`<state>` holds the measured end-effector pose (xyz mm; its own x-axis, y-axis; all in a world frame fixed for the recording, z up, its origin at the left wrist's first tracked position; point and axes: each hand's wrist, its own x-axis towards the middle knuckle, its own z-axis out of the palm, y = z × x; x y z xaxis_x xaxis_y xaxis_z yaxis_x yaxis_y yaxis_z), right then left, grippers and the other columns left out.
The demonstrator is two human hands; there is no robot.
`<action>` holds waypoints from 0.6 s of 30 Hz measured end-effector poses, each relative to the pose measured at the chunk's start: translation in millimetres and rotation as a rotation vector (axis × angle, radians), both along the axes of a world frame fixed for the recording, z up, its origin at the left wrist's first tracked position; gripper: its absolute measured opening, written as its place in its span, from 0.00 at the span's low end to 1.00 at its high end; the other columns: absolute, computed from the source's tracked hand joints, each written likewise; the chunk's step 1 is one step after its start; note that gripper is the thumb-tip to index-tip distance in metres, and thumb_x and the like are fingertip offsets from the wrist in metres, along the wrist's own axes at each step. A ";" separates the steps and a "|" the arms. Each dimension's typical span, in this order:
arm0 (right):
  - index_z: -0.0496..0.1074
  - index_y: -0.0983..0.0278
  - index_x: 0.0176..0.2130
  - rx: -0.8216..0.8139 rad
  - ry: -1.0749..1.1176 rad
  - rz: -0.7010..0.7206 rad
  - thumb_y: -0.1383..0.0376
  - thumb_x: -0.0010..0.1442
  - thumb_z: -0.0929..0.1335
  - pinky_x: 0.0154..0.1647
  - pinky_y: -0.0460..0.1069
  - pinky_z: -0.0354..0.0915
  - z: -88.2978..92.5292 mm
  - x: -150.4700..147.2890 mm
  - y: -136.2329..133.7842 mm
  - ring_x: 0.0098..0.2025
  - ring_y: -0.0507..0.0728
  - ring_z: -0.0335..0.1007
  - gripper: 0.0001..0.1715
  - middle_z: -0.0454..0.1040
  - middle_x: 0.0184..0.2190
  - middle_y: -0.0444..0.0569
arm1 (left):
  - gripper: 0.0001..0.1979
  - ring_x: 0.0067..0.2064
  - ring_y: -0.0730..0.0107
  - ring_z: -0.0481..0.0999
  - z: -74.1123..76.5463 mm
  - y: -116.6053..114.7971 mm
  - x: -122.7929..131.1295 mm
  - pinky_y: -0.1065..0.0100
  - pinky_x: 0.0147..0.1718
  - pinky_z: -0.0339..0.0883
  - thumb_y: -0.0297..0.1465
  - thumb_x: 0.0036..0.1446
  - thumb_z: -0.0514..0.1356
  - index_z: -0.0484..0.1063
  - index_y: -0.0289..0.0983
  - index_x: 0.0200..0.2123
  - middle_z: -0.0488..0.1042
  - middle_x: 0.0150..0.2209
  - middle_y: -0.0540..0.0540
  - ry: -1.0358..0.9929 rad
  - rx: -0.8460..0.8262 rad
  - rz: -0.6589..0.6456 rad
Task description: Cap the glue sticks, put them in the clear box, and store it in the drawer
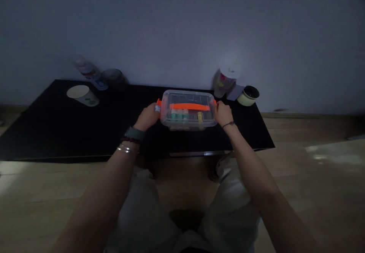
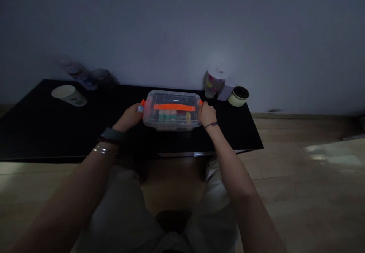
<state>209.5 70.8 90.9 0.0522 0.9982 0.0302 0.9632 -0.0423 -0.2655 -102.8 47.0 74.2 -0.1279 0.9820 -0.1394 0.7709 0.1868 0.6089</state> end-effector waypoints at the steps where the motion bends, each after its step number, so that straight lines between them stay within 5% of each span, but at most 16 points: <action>1: 0.74 0.67 0.45 -0.008 0.025 -0.004 0.64 0.71 0.58 0.43 0.53 0.65 -4.0 3.1 3.0 0.44 0.66 0.77 0.18 0.79 0.42 0.63 | 0.17 0.48 0.52 0.78 -4.5 1.5 -2.5 0.57 0.47 0.69 0.34 0.59 0.50 0.74 0.36 0.46 0.79 0.47 0.36 -0.053 0.012 0.004; 7: 0.76 0.63 0.37 -0.041 0.209 0.014 0.67 0.67 0.61 0.41 0.52 0.67 -22.5 23.5 21.5 0.42 0.63 0.77 0.15 0.80 0.39 0.58 | 0.18 0.39 0.58 0.77 -22.7 7.7 -12.2 0.59 0.43 0.71 0.40 0.59 0.49 0.75 0.35 0.36 0.79 0.37 0.40 -0.323 0.009 0.000; 10: 0.75 0.65 0.45 0.188 0.249 0.008 0.65 0.64 0.62 0.45 0.55 0.67 -16.8 19.8 24.4 0.45 0.63 0.75 0.14 0.78 0.45 0.60 | 0.18 0.38 0.58 0.77 -29.4 8.9 -14.7 0.57 0.44 0.72 0.40 0.57 0.51 0.75 0.35 0.37 0.79 0.36 0.40 -0.343 0.006 -0.005; 13: 0.74 0.66 0.48 0.359 0.326 0.230 0.60 0.67 0.61 0.49 0.55 0.66 -3.7 -1.8 22.6 0.46 0.61 0.73 0.18 0.77 0.47 0.58 | 0.21 0.45 0.53 0.78 -33.2 7.6 -14.2 0.53 0.49 0.70 0.38 0.56 0.52 0.74 0.33 0.47 0.79 0.44 0.37 -0.283 0.026 0.017; 16: 0.75 0.64 0.46 0.287 0.308 0.546 0.56 0.68 0.61 0.51 0.55 0.64 5.3 -32.6 18.5 0.47 0.61 0.71 0.19 0.78 0.45 0.55 | 0.32 0.54 0.49 0.75 -31.3 2.9 -10.4 0.53 0.55 0.67 0.33 0.53 0.56 0.64 0.32 0.62 0.75 0.55 0.34 -0.218 0.057 0.021; 18: 0.75 0.64 0.43 0.234 0.214 0.620 0.54 0.68 0.63 0.51 0.56 0.62 6.2 -51.0 16.4 0.47 0.62 0.70 0.18 0.78 0.43 0.54 | 0.40 0.57 0.48 0.74 -28.1 -0.9 -7.7 0.52 0.57 0.65 0.30 0.51 0.58 0.55 0.33 0.69 0.73 0.58 0.34 -0.206 0.047 0.006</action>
<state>158.5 87.2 97.2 -0.4968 0.8142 0.3005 0.7163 0.5802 -0.3877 -110.5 46.1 46.1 -0.1075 0.9873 -0.1168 0.6284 0.1585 0.7616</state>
